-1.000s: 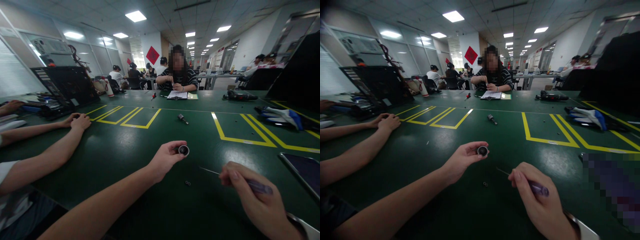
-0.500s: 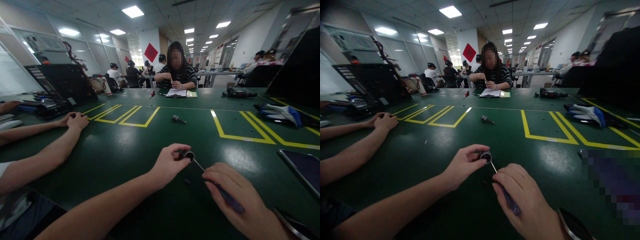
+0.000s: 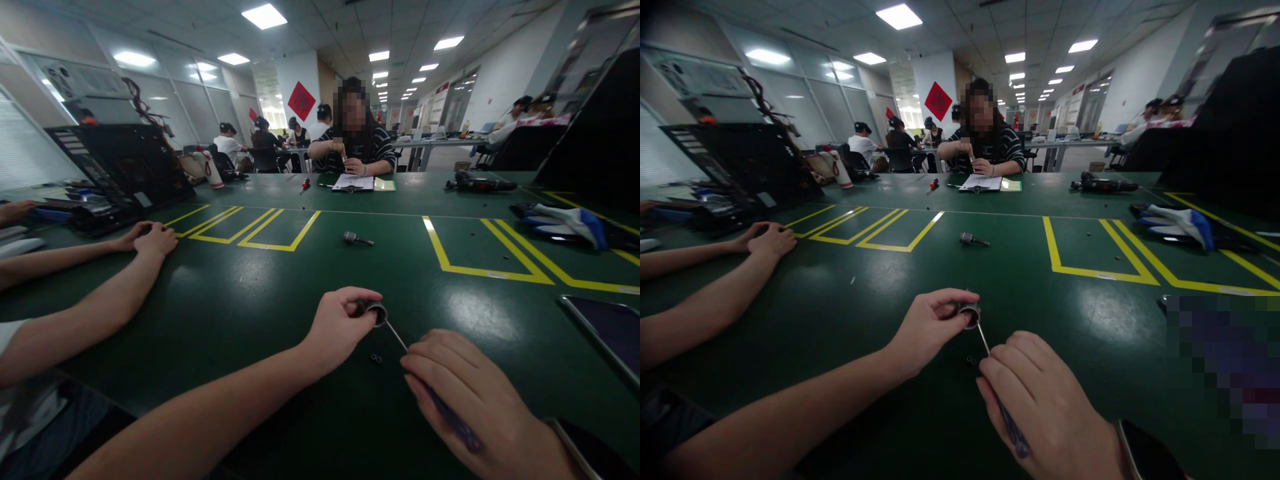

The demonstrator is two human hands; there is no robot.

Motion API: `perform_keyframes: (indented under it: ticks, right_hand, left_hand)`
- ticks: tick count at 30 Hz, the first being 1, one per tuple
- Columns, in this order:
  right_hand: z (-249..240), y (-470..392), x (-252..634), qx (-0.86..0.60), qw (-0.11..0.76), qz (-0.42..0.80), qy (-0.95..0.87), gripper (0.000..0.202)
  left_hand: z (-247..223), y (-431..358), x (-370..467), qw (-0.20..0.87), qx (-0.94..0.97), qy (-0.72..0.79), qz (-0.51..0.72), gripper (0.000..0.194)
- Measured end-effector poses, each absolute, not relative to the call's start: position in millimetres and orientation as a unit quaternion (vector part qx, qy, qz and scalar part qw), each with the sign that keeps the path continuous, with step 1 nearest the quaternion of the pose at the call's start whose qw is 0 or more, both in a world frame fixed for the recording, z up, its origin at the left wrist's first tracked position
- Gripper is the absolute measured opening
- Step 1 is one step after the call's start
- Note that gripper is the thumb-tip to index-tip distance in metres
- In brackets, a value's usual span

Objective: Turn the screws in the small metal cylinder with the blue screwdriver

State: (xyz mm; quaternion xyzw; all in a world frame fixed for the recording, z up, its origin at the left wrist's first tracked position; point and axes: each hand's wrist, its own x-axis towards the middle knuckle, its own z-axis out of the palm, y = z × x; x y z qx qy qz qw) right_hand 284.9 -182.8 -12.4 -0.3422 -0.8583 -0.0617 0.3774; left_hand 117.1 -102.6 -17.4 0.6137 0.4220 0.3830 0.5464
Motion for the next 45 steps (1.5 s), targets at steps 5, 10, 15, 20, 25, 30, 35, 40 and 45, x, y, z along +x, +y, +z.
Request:
perform_keyframes:
  ticks: [5, 10, 15, 20, 25, 30, 35, 40, 45]
  right_hand:
    - [-11.2, -181.9, 281.5, -0.339, 0.372, -0.083, -0.86, 0.016]
    - [-12.8, -184.5, 281.7, -0.336, 0.372, -0.068, -0.863, 0.015]
    - [-13.3, -184.5, 291.1, -0.405, 0.451, 0.108, -0.788, 0.013]
    - [-16.6, -168.4, 297.0, -0.525, 0.482, 0.437, -0.549, 0.034]
    - [-18.5, -160.4, 294.5, -0.53, 0.481, 0.493, -0.494, 0.036]
    - [-21.1, -161.6, 295.5, -0.525, 0.458, 0.48, -0.534, 0.037]
    - [-17.1, -166.4, 294.6, -0.523, 0.4, 0.38, -0.649, 0.037]
    - [-12.8, -173.0, 291.2, -0.497, 0.409, 0.266, -0.718, 0.034]
    - [-17.7, -171.1, 296.7, -0.521, 0.421, 0.33, -0.665, 0.035]
  left_hand:
    - [-19.3, -102.8, 118.0, 0.542, 0.613, 0.422, 0.392, 0.025]
    - [-24.2, -101.5, 117.1, 0.554, 0.611, 0.41, 0.391, 0.025]
    - [-25.4, -98.2, 112.3, 0.545, 0.626, 0.405, 0.383, 0.027]
    - [-18.0, -96.0, 110.8, 0.566, 0.592, 0.428, 0.381, 0.033]
    - [-12.6, -96.4, 112.5, 0.585, 0.567, 0.44, 0.378, 0.033]
    - [-12.2, -96.7, 113.1, 0.591, 0.559, 0.441, 0.38, 0.033]
    - [-11.7, -97.0, 115.8, 0.578, 0.555, 0.457, 0.386, 0.033]
    - [-12.6, -96.1, 116.3, 0.583, 0.551, 0.453, 0.39, 0.034]
    - [-15.3, -94.4, 114.4, 0.589, 0.548, 0.45, 0.389, 0.035]
